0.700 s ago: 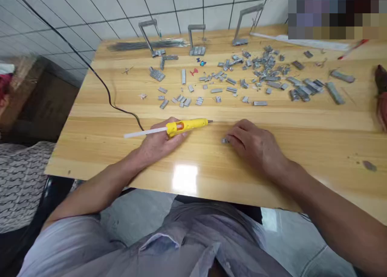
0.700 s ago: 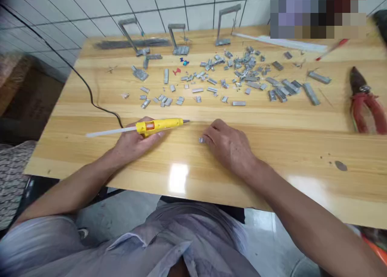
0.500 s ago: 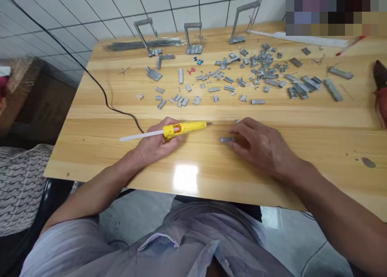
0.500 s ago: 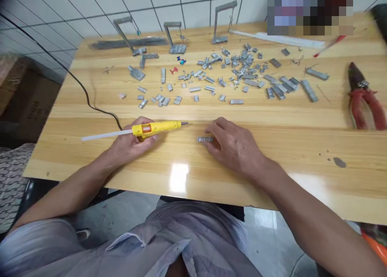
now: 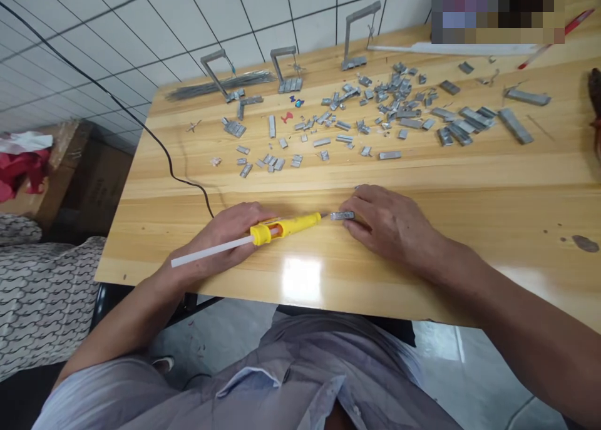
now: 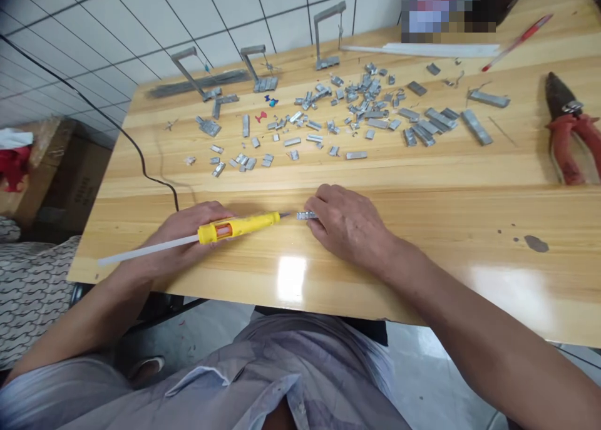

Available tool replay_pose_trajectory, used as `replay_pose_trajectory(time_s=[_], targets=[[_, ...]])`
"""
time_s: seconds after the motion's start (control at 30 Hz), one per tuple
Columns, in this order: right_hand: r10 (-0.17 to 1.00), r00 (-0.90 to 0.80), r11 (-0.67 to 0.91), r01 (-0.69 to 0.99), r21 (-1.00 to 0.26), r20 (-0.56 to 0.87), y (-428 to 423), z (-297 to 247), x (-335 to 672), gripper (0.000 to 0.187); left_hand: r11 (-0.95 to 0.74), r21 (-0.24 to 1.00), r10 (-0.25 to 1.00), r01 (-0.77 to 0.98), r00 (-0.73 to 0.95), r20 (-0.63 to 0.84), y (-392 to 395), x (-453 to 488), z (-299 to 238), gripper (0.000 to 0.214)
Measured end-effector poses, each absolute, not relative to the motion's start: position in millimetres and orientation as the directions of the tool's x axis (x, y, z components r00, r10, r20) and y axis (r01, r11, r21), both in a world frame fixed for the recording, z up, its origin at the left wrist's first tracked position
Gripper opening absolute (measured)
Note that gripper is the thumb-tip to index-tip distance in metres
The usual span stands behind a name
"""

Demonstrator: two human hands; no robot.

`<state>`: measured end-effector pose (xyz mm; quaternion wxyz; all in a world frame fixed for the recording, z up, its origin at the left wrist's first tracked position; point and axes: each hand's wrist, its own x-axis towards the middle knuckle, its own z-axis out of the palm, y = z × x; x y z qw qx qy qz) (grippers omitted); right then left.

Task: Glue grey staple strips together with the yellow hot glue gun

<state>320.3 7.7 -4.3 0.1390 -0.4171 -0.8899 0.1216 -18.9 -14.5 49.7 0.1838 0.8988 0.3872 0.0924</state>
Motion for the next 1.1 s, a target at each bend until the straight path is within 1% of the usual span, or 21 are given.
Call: replay_pose_trajectory(time_s=[0.17, 0.33, 0.53, 0.7, 0.83, 1.0, 1.1], targets=[[0.771, -0.624, 0.628, 0.707, -0.325, 0.131, 8.9, -3.6, 319.8, 0.021, -0.685, 0.319, 0.671, 0.655, 0.738, -0.075, -13.9, -11.4, 64.9, 0.04], [0.76, -0.631, 0.645, 0.7, -0.307, 0.158, 9.6, -4.5, 317.6, 0.021, -0.713, 0.283, 0.648, 0.642, 0.757, -0.084, -12.4, 2.3, 78.1, 0.038], [0.752, -0.635, 0.655, 0.692, -0.305, 0.175, 9.5, -7.0, 317.7, 0.022, -0.717, 0.238, 0.641, 0.655, 0.754, -0.145, -10.0, 7.8, 79.5, 0.038], [0.759, -0.637, 0.641, 0.699, -0.317, 0.131, 10.3, -4.3, 316.5, 0.021, -0.766, 0.179, 0.602, 0.617, 0.787, -0.137, -7.0, 11.2, 79.3, 0.037], [0.761, -0.642, 0.631, 0.702, -0.329, 0.089, 10.8, 0.1, 315.0, 0.022, -0.77, 0.131, 0.609, 0.625, 0.78, -0.143, -7.4, 11.9, 79.5, 0.031], [0.752, -0.651, 0.644, 0.691, -0.329, 0.104, 10.6, 2.3, 315.7, 0.023, -0.753, 0.116, 0.625, 0.647, 0.76, -0.179, -8.9, 12.2, 79.6, 0.03], [0.752, -0.651, 0.645, 0.691, -0.327, 0.105, 10.5, 2.3, 316.0, 0.022, -0.758, 0.112, 0.624, 0.643, 0.764, -0.162, -9.6, 13.6, 80.0, 0.032]])
